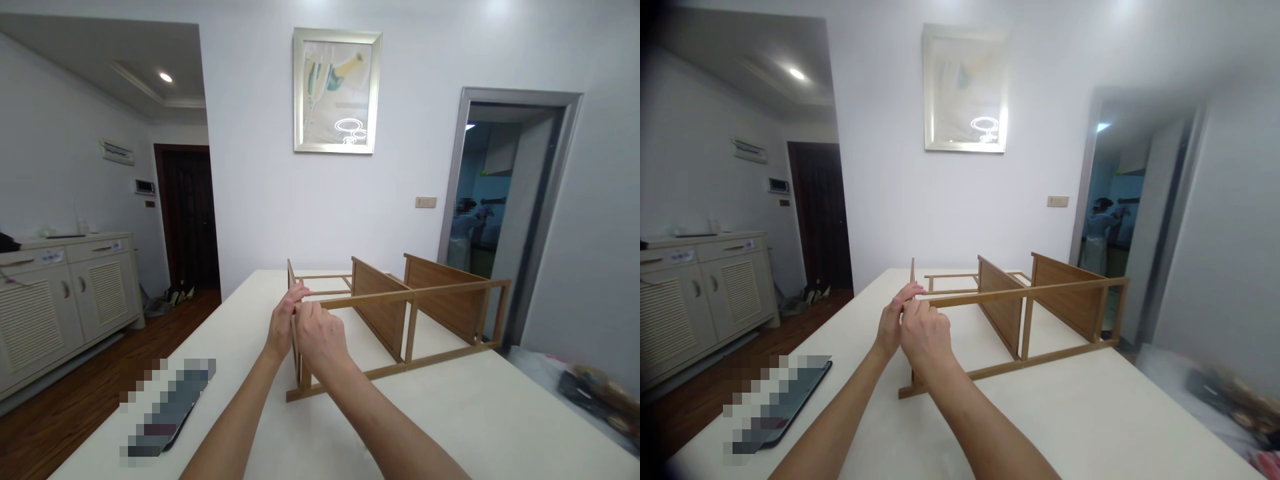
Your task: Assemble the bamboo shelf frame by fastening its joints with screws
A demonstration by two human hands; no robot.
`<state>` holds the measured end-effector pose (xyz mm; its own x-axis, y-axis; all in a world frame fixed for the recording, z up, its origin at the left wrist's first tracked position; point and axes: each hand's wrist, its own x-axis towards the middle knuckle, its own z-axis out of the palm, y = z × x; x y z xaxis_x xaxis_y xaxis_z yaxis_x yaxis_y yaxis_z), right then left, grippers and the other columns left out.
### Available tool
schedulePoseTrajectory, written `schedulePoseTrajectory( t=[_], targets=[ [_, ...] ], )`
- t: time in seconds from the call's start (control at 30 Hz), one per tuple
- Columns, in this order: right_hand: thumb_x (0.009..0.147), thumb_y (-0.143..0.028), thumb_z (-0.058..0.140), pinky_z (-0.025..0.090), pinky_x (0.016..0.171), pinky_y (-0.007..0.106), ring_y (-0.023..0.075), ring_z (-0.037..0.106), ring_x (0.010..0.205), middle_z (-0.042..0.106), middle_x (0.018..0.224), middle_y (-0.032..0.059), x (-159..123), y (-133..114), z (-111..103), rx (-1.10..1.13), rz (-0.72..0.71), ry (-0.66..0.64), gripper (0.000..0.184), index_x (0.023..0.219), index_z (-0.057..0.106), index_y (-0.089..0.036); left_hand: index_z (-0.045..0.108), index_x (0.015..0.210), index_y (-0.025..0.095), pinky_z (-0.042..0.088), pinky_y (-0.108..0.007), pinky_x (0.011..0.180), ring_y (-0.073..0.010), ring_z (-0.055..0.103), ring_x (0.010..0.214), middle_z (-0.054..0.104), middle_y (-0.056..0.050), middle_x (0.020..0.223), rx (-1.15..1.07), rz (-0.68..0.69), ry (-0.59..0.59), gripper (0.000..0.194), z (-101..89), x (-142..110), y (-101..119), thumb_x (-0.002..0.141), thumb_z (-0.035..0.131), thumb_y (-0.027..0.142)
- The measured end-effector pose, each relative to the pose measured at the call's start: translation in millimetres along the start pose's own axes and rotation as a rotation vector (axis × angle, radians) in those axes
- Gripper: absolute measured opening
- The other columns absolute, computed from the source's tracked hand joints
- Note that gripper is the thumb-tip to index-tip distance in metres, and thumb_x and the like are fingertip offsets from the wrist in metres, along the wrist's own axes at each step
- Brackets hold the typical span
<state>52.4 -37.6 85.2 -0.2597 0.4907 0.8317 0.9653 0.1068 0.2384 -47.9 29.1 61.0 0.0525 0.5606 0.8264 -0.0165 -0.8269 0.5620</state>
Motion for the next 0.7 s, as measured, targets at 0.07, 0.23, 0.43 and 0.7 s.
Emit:
schedulePoseTrajectory(
  t=[0.07, 0.23, 0.43, 0.7],
  targets=[
    [0.102, -0.021, 0.034, 0.021, 0.046, 0.028, 0.0135, 0.051, 0.051, 0.052, 0.061, -0.0005, -7, 4, 1, 0.028, 0.005, 0.020, 0.025, 0.078, 0.040, -0.021, 0.071, 0.105, 0.020, 0.025, -0.046, 0.117, -0.0244, 0.045, 0.133, 0.063, -0.008, 0.127, -0.006, -0.014, -0.003, 0.055, 0.2, 0, -1, 0.099, 0.023, 0.046],
    [0.102, -0.021, 0.034, 0.020, 0.047, 0.027, 0.0126, 0.049, 0.054, 0.053, 0.068, -0.0001, -20, 14, 6, 0.169, 0.035, 0.098, 0.023, 0.080, 0.041, -0.020, 0.071, 0.105, 0.018, 0.026, -0.044, 0.118, -0.0236, 0.046, 0.131, 0.063, -0.008, 0.127, -0.016, 0.003, 0.001, 0.057, 1.6, -1, -3, 0.099, 0.022, 0.047],
    [0.099, -0.017, 0.037, 0.025, 0.048, 0.026, 0.0130, 0.049, 0.060, 0.054, 0.077, 0.0018, -7, 10, 4, 0.250, 0.014, 0.118, 0.016, 0.085, 0.044, -0.019, 0.070, 0.108, 0.020, 0.029, -0.045, 0.116, -0.0231, 0.047, 0.131, 0.063, -0.007, 0.127, 0.003, 0.013, 0.003, 0.051, 1.7, -1, -4, 0.099, 0.024, 0.040],
    [0.097, -0.009, 0.032, 0.028, 0.048, 0.026, 0.0149, 0.051, 0.061, 0.054, 0.073, 0.0042, 2, 3, 1, 0.053, -0.080, 0.113, 0.019, 0.086, 0.045, -0.018, 0.070, 0.106, 0.021, 0.037, -0.045, 0.110, -0.0249, 0.050, 0.128, 0.063, -0.008, 0.126, -0.004, 0.016, 0.014, 0.046, 1.7, -1, 4, 0.098, 0.030, 0.042]
  ],
)
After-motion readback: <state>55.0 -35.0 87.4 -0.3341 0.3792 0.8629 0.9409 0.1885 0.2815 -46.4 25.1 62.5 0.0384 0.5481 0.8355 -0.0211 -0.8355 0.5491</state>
